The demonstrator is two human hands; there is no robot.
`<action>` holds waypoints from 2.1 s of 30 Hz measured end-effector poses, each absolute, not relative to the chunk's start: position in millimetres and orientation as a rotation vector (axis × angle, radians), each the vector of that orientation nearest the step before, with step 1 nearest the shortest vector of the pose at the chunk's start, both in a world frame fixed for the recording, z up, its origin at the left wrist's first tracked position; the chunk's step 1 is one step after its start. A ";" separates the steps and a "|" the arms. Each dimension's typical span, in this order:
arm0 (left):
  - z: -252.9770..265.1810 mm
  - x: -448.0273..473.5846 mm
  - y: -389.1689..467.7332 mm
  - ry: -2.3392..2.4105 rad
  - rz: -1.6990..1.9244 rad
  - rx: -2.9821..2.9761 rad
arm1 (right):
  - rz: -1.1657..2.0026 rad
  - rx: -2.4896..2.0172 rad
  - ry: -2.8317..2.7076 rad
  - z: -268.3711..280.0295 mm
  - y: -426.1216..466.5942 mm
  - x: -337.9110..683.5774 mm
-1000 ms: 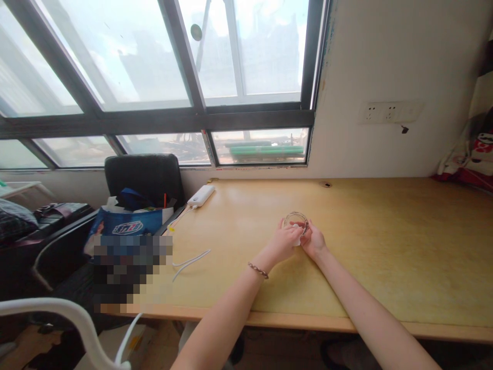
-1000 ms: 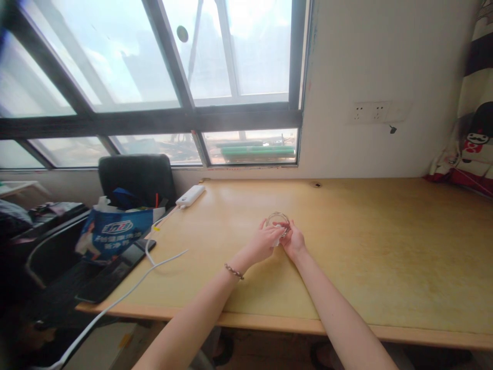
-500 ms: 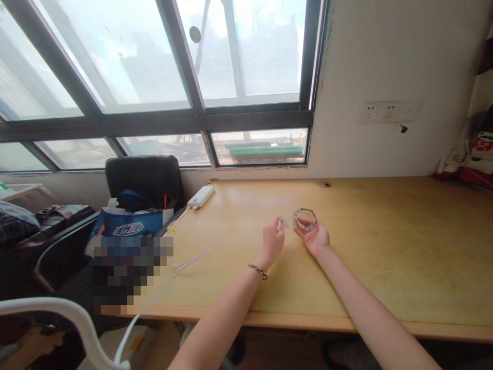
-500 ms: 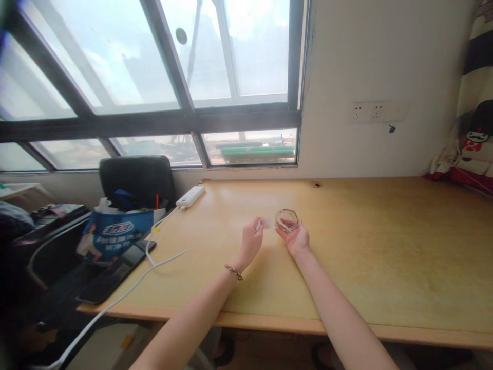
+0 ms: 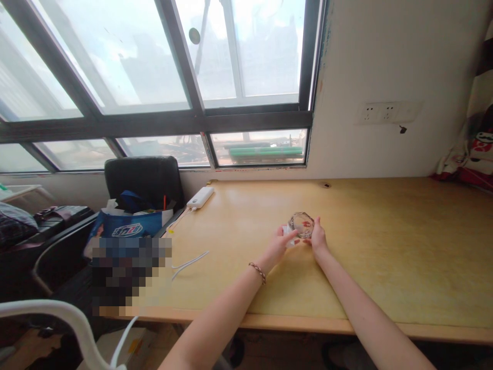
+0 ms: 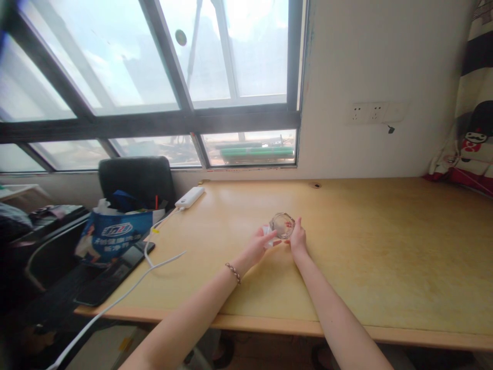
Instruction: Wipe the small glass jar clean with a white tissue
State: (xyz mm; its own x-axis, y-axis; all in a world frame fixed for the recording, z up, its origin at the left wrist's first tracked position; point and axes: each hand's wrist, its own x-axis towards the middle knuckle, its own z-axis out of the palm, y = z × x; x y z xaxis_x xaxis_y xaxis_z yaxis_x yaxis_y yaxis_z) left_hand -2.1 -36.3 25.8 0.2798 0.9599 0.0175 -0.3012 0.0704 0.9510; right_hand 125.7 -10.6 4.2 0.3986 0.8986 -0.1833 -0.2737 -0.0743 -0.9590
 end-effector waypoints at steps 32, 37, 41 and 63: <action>34.1 -12.1 -37.9 0.902 1.266 2.305 | 1.552 -0.686 -0.474 21.1 -27.3 111.1; 30.4 -12.5 -29.5 0.952 1.341 1.679 | 1.593 -0.623 -0.528 18.7 -25.8 111.2; 27.5 -10.4 -19.2 0.793 1.288 1.093 | 1.597 -0.511 -0.538 14.8 -20.1 115.8; 20.9 -12.8 -12.8 0.720 1.312 0.921 | 1.698 -0.654 -0.457 10.0 -21.9 112.2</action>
State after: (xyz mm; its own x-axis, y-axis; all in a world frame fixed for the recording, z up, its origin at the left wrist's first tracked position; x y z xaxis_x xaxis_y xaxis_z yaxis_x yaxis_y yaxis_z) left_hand -12.8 -12.8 20.9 0.1403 0.9882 0.0611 -0.4793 0.0138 0.8776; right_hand 112.2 -21.9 10.0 -0.1421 0.9737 -0.1780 -0.7530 -0.2230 -0.6190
